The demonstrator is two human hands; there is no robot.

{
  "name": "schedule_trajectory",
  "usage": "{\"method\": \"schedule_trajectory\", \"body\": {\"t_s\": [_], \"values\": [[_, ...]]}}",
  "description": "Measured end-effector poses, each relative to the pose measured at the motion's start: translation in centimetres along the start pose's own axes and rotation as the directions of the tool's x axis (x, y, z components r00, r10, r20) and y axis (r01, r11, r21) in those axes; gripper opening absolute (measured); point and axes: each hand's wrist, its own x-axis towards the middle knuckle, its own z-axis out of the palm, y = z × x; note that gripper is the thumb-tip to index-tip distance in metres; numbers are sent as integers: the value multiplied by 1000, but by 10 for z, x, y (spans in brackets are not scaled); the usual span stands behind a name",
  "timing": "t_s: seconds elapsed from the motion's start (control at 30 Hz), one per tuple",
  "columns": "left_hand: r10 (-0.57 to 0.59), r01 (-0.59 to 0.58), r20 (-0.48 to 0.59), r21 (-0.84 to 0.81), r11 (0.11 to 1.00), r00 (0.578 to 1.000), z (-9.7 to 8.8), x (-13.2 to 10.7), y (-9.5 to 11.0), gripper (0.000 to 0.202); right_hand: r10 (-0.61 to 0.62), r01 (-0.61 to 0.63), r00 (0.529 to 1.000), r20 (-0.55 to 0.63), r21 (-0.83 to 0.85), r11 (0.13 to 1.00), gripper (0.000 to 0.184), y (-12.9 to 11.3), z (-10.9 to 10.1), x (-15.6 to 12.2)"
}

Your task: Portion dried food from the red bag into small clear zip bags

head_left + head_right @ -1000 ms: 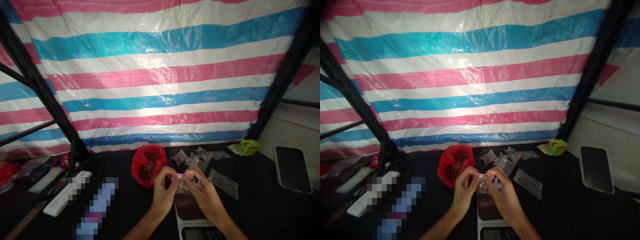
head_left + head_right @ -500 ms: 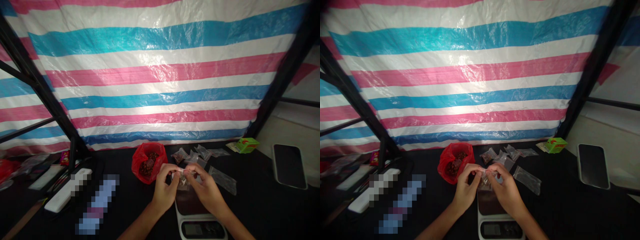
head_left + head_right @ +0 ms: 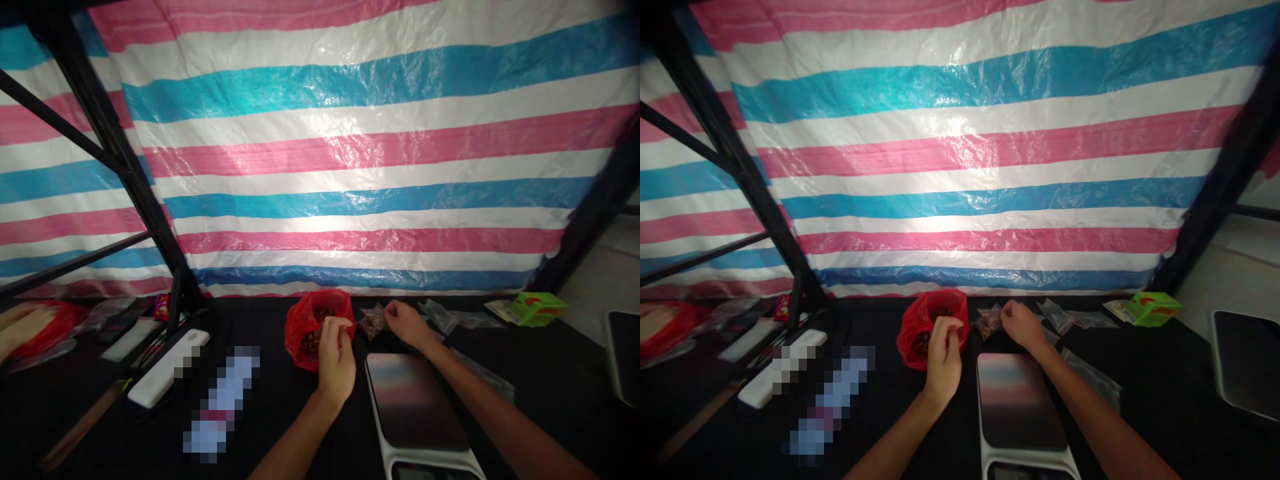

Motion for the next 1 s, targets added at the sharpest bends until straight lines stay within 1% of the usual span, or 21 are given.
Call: {"method": "schedule_trajectory", "body": {"t_s": [0.07,0.17,0.27,0.37,0.47,0.57,0.63,0.7,0.77,0.83,0.87,0.9,0.93,1.0], "values": [[-5,5,-8,17,1000,1000,1,0,-2,26,-16,19,999,43,-70,997,13,0,8,-1],[-14,15,-14,37,999,1000,2,0,-5,26,-47,57,995,83,-123,991,9,-2,16,-1],[0,-1,10,64,998,1000,3,0,-7,28,-97,111,989,110,-125,986,15,-3,19,0],[17,-23,52,119,993,999,3,-1,-9,34,-163,179,977,137,-108,978,21,-2,16,-2],[27,-39,92,130,991,995,4,-1,-10,40,-221,232,970,101,-111,966,28,4,2,-5],[21,-30,113,78,997,993,4,-1,-5,39,-234,235,972,21,-156,960,39,17,-21,-8],[35,-40,122,36,999,992,2,1,0,37,-233,226,972,-10,-202,953,39,27,-36,-13],[73,-78,113,37,996,991,-4,4,7,34,-235,222,972,-25,-240,945,39,35,-47,-21],[117,-128,90,127,984,989,-14,10,13,31,-253,239,967,-17,-265,934,38,41,-53,-31],[131,-149,78,311,939,988,-26,18,15,28,-280,278,959,33,-283,918,34,45,-56,-40],[119,-134,62,410,902,991,-32,22,13,25,-286,293,956,69,-286,912,32,47,-57,-43],[86,-92,35,499,862,996,-37,26,11,23,-279,296,955,101,-285,912,30,48,-57,-46],[46,-48,18,566,823,999,-42,29,7,22,-259,285,958,124,-282,916,27,50,-57,-48],[-26,39,-29,662,748,999,-47,33,-2,22,-214,243,968,133,-276,930,23,52,-56,-50]]}}
